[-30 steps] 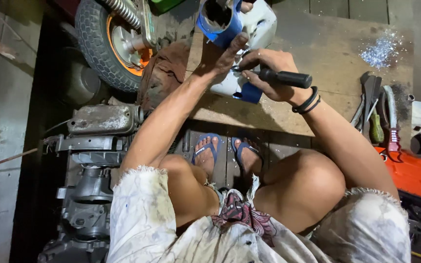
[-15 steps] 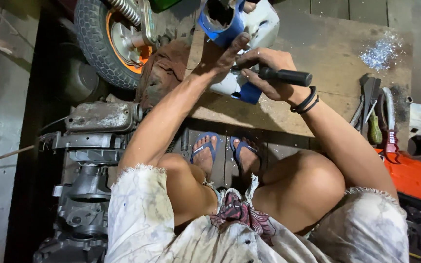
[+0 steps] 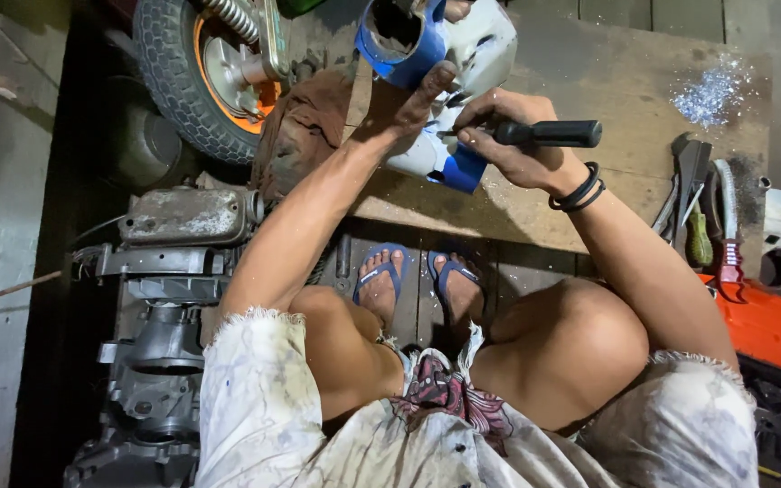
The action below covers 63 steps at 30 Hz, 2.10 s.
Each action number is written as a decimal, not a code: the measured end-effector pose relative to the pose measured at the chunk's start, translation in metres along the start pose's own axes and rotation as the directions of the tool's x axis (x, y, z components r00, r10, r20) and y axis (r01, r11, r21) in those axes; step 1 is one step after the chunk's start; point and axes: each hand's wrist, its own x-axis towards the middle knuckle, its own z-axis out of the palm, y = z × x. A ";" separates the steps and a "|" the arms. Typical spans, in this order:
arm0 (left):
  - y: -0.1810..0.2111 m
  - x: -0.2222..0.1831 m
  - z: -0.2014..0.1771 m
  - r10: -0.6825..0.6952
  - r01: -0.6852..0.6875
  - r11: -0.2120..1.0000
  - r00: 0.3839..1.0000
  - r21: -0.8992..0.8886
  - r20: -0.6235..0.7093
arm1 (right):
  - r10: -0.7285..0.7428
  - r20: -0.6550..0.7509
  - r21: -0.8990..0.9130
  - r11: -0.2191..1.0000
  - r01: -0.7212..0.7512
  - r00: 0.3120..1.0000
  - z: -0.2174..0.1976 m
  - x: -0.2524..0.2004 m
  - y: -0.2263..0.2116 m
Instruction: Repairing a motorcycle plastic housing using a hand tool on a workbench
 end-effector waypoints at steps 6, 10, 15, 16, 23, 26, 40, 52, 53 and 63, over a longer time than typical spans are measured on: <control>0.082 -0.035 -0.009 -0.208 0.209 0.977 0.977 0.045 -0.042 | 0.055 -0.014 0.004 0.998 -0.055 0.998 0.007 0.000 0.007; 0.153 0.048 0.037 -0.220 0.217 0.974 0.975 -0.073 -0.038 | 0.045 -0.025 -0.001 0.999 -0.045 0.999 0.007 0.000 0.007; 0.187 0.068 0.041 -0.223 0.214 0.954 0.975 -0.208 -0.022 | 0.051 -0.011 0.031 0.998 -0.051 0.999 0.001 -0.002 0.005; 0.190 0.068 0.042 -0.227 0.216 0.947 0.974 -0.236 -0.020 | 0.042 -0.016 0.055 0.998 -0.041 0.999 0.002 -0.002 0.006; 0.224 0.069 0.048 -0.243 0.216 0.880 0.970 -0.423 -0.009 | 0.004 -0.011 0.012 1.000 -0.003 1.000 0.004 0.001 0.007; 0.243 0.064 0.052 -0.246 0.215 0.839 0.969 -0.501 0.003 | 0.075 -0.024 0.034 0.997 -0.074 0.997 0.005 -0.002 0.010; 0.266 -0.029 0.072 -0.264 0.185 0.571 0.964 -0.800 0.034 | 0.255 0.064 0.182 0.948 -0.263 0.965 0.002 -0.004 0.017; 0.287 -0.037 0.081 -0.266 0.137 0.260 0.962 -0.956 0.065 | 0.204 -0.011 0.233 0.953 -0.196 0.979 0.006 -0.008 0.027; 0.290 -0.036 0.081 -0.265 0.132 0.234 0.962 -0.963 0.068 | 0.174 0.008 0.208 0.963 -0.172 0.985 0.006 -0.007 0.028; 0.297 -0.045 0.085 -0.257 0.085 -0.039 0.962 -0.996 0.092 | 0.244 0.026 0.129 0.961 -0.246 0.969 0.008 -0.001 0.015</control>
